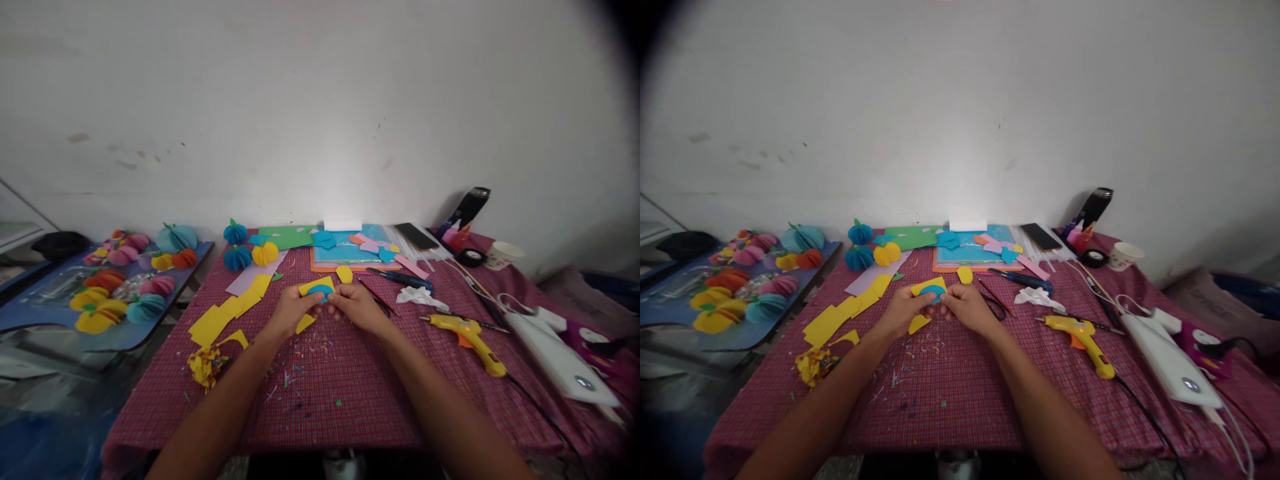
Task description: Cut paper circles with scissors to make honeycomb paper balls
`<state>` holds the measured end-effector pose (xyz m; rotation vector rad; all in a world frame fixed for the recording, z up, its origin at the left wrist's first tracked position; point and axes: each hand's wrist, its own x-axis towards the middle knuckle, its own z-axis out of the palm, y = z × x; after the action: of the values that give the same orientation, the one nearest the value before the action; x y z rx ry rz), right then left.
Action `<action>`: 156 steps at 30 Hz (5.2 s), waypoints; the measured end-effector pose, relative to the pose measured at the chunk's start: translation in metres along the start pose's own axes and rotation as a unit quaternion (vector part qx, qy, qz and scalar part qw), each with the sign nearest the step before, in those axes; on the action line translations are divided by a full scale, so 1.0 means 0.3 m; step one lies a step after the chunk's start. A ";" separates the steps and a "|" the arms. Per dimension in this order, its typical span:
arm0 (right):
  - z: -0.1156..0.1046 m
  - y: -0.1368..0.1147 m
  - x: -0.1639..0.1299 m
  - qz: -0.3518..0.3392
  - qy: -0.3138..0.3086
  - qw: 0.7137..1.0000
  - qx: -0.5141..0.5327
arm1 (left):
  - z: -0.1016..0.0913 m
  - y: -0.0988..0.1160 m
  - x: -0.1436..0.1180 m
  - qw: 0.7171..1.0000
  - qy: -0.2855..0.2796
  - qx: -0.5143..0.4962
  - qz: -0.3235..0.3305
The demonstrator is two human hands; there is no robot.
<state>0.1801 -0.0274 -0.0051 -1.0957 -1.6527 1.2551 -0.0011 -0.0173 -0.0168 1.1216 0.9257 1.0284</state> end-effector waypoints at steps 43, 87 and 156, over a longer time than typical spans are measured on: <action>-0.006 0.023 0.011 0.016 -0.006 1.000 0.026 | 0.005 0.004 -0.003 1.000 -0.006 -0.007 -0.005; -0.004 0.005 0.006 0.006 0.018 1.000 -0.010 | -0.010 0.005 -0.001 0.995 -0.047 -0.070 -0.060; -0.004 0.010 0.009 0.015 0.043 0.999 0.002 | 0.001 0.004 -0.004 0.998 -0.016 0.066 -0.009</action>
<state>0.1807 -0.0240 -0.0075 -1.1611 -1.5744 1.2128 -0.0012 -0.0185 -0.0156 1.2332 0.9880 0.9429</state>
